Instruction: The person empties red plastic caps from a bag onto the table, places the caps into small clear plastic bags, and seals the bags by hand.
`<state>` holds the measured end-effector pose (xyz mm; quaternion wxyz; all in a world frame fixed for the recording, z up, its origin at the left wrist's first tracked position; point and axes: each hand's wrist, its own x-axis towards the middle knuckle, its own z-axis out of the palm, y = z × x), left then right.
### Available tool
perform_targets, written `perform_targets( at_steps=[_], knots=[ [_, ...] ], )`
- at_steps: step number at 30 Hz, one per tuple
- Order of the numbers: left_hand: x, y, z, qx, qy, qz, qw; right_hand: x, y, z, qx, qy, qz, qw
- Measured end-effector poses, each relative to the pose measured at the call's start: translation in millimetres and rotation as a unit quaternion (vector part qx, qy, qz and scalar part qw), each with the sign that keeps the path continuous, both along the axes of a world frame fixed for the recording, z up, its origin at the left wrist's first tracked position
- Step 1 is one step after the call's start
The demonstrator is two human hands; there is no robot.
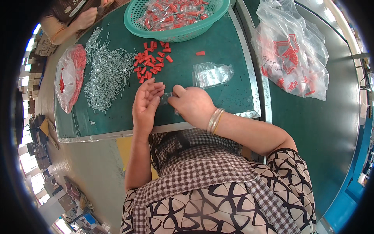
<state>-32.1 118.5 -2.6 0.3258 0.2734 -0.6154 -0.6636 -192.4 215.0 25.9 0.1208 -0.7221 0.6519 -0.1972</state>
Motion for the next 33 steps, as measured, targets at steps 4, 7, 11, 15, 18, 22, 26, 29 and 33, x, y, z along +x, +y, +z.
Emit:
perform_targets(
  at_steps=[4, 7, 11, 15, 18, 22, 26, 29, 33],
  knots=[
    [1, 5, 4, -0.088, -0.005, -0.001, 0.996, -1, -4, -4, -0.015, -0.086, -0.06, 0.994],
    [3, 11, 12, -0.216, -0.103, 0.006, 0.971, -6, -8, -10, -0.083, -0.324, -0.128, 0.934],
    [-3, 14, 15, -0.122, -0.095, 0.071, 0.985, -8, -2, 7, 0.024, -0.485, -0.129, 0.865],
    [-4, 16, 10, 0.042, 0.004, 0.076, 0.996, -10, 4, 22, 0.162, -0.578, -0.184, 0.778],
    [-11, 23, 15, 0.061, 0.009, 0.074, 0.995, -11, 5, 8, 0.084, -0.523, -0.162, 0.832],
    [-15, 28, 19, 0.067, 0.005, 0.081, 0.994, -14, 3, 4, 0.027, -0.486, -0.147, 0.861],
    [-19, 30, 18, 0.064, 0.011, 0.076, 0.995, -18, 3, 13, 0.04, -0.454, -0.169, 0.874],
    [-19, 31, 25, 0.046, 0.019, 0.082, 0.995, -21, 4, 24, 0.058, -0.376, -0.189, 0.905],
    [-22, 34, 28, 0.064, 0.059, 0.076, 0.993, -23, 4, 23, 0.032, -0.37, -0.165, 0.914]
  ],
)
